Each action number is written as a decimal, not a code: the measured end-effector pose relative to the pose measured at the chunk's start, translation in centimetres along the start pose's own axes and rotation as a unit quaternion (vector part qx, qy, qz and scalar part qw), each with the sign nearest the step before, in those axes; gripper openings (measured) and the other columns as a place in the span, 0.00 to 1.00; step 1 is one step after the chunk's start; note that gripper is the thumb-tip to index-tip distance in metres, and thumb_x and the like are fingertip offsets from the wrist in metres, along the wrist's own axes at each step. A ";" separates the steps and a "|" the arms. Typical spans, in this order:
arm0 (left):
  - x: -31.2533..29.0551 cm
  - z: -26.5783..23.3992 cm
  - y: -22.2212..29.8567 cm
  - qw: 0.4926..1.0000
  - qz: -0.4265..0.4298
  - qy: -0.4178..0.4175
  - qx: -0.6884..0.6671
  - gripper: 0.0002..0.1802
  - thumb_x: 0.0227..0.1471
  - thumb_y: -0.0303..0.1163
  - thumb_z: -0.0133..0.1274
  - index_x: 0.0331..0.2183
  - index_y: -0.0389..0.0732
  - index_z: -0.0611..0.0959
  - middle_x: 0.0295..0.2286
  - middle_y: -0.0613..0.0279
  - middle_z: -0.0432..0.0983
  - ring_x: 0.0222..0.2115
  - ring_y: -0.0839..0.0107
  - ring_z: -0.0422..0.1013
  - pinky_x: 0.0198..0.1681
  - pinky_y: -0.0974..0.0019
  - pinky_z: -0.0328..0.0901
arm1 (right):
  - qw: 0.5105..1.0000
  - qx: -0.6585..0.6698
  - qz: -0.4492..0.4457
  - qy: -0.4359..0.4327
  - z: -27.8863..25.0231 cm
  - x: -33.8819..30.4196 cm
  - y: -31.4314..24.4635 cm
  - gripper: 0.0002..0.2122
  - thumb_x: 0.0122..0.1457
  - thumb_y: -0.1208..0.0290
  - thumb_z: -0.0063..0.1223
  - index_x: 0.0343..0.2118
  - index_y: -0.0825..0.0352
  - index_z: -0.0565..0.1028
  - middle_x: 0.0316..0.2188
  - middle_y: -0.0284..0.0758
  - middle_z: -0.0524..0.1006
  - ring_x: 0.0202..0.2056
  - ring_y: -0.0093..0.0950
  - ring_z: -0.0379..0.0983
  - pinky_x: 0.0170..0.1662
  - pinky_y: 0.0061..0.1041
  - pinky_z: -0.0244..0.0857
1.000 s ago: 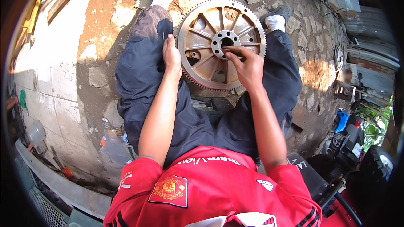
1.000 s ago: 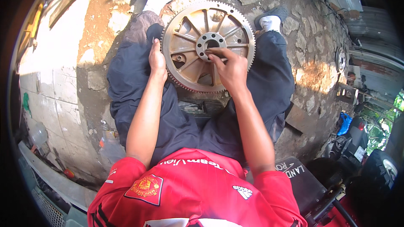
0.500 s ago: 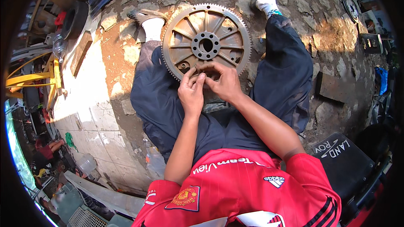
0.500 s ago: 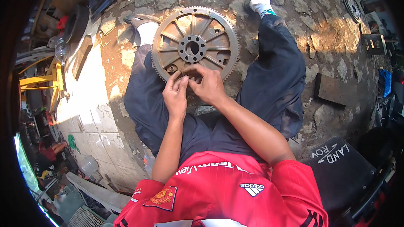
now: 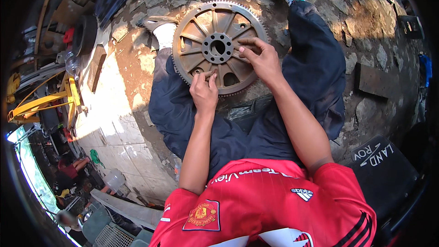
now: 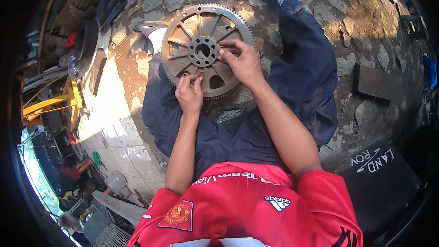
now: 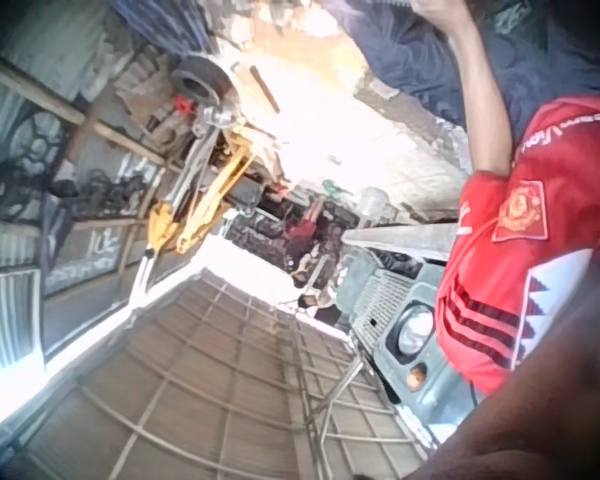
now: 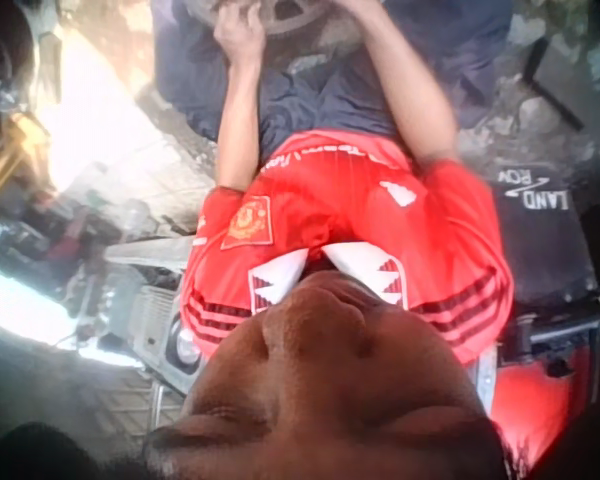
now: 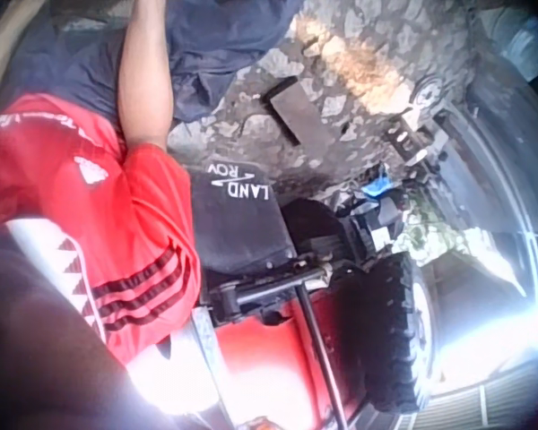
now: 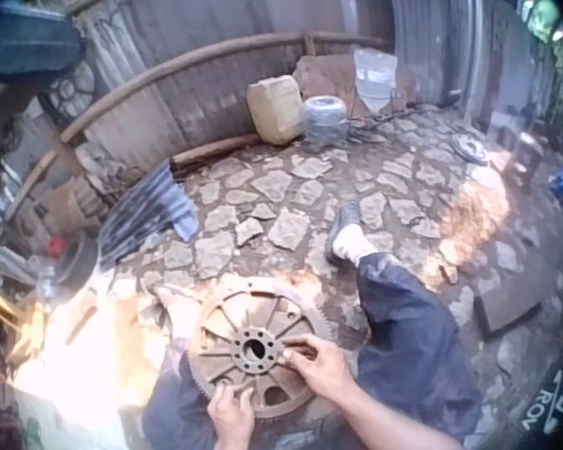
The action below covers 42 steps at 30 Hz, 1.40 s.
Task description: The person sits on the ground and scrubs the surface of a large metal flywheel with a small abrasive block. They rotate the flywheel to access different areas and continue scrubbing the same spots repeatedly.
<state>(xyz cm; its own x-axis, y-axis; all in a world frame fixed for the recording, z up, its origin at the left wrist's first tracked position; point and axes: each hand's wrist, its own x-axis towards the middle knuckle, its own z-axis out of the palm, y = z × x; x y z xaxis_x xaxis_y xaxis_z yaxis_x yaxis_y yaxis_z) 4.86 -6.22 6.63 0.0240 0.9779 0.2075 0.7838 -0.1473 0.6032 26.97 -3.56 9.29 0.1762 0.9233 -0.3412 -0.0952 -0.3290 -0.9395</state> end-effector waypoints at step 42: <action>-1.3 -0.6 2.3 0.996 -0.073 -0.046 0.023 0.06 0.51 0.24 0.67 0.32 0.34 0.86 0.27 0.50 0.79 0.29 0.47 0.77 0.34 0.55 0.69 | 0.952 -0.236 -0.008 0.193 -0.6 11.1 0.0 0.26 0.70 0.44 0.46 0.51 0.63 0.81 0.43 0.53 0.84 0.49 0.56 0.79 0.54 0.52 0.70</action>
<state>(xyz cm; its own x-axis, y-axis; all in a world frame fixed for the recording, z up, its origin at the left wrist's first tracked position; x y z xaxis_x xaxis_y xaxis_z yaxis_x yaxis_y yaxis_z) 6.23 -7.87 8.19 -0.0372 0.9982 0.0474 0.8108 0.0024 0.5853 29.53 6.54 5.48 0.5299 0.8170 -0.2275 0.3444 -0.4525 -0.8226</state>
